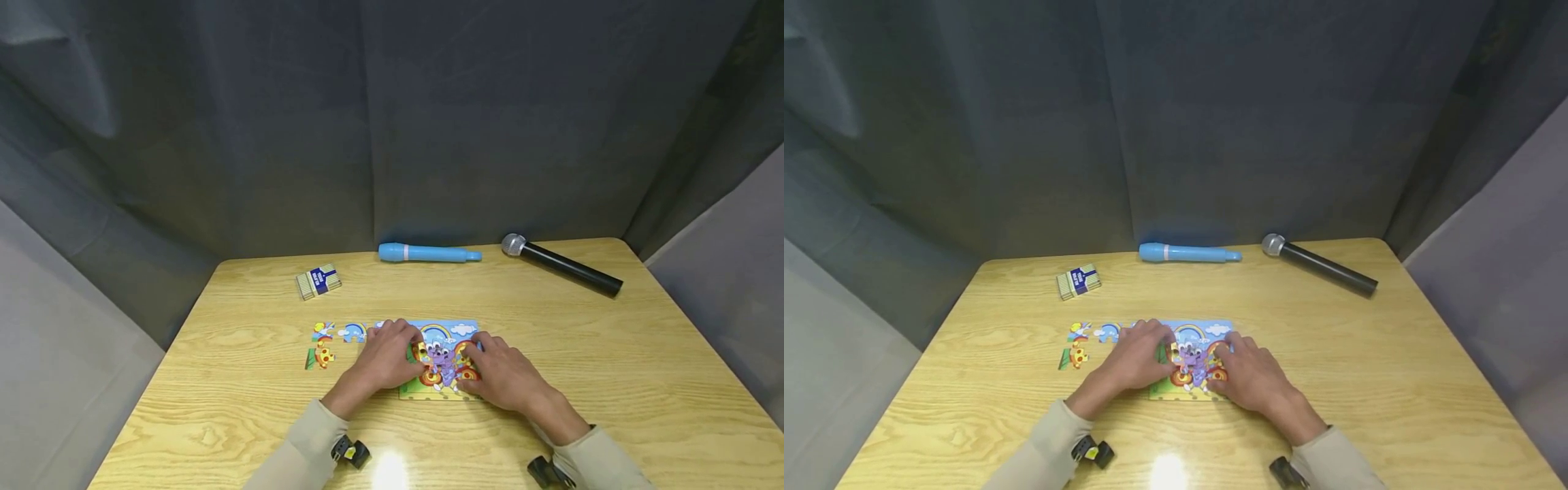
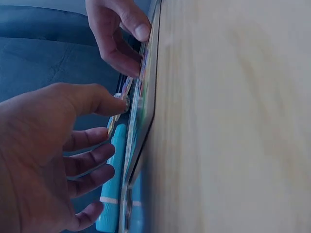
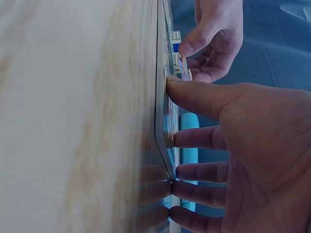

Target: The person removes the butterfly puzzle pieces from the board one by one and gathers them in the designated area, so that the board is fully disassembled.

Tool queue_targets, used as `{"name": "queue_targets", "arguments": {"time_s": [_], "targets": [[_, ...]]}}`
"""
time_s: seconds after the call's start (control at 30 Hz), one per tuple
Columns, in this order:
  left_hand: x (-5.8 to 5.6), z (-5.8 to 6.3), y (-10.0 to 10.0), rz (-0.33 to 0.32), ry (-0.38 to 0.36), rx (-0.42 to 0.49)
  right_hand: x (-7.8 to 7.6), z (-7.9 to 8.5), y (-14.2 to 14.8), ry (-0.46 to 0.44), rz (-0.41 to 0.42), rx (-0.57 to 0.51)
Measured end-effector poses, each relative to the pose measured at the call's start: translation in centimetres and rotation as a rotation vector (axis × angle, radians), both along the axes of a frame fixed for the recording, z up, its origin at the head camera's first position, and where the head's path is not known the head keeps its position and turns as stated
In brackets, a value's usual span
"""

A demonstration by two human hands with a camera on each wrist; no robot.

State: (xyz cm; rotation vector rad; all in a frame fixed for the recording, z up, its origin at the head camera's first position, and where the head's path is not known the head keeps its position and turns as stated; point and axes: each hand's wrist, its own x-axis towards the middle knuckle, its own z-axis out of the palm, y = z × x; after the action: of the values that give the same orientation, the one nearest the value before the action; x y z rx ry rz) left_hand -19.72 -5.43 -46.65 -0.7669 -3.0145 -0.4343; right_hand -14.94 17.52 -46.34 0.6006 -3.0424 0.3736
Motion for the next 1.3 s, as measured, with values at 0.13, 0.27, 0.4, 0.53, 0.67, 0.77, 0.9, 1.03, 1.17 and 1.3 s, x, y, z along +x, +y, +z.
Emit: {"name": "queue_targets", "arguments": {"time_s": [0.13, 0.27, 0.4, 0.53, 0.67, 0.77, 0.9, 1.03, 1.17, 1.3], "targets": [[0.0, 0.2, -1.0, 0.008, -0.020, 0.003, -0.1, -0.1, -0.1, 0.007, 0.002, -0.003], [0.0, 0.2, -2.1, 0.023, -0.027, 0.020, 0.0, -0.1, -0.3, -0.003, -0.003, -0.001], [-0.2, 0.1, -3.3, 0.039, -0.028, 0.031, 0.0, -0.1, -0.3, -0.003, -0.007, 0.003], [-0.4, -0.2, -4.5, 0.061, -0.039, 0.039, -0.1, -0.1, -0.3, 0.001, -0.007, 0.008], [-0.5, -0.3, -5.6, 0.088, -0.057, 0.057, -0.2, -0.2, -0.2, 0.004, -0.006, 0.013], [-0.4, -0.2, -6.3, 0.105, -0.068, 0.063, -0.2, -0.3, -0.1, 0.006, -0.006, 0.016], [-0.4, -0.1, -7.5, 0.129, -0.071, 0.066, -0.3, -0.3, -0.1, 0.003, -0.008, 0.018], [-0.3, -0.2, -8.6, 0.148, -0.061, 0.066, -0.4, -0.3, -0.1, -0.008, -0.010, 0.026], [-0.4, -0.6, -9.8, 0.160, -0.048, 0.063, -0.4, -0.1, 0.0, -0.015, -0.013, 0.030], [-0.5, -0.8, -10.9, 0.173, -0.052, 0.061, -0.5, -0.1, 0.0, -0.016, -0.009, 0.021]]}}
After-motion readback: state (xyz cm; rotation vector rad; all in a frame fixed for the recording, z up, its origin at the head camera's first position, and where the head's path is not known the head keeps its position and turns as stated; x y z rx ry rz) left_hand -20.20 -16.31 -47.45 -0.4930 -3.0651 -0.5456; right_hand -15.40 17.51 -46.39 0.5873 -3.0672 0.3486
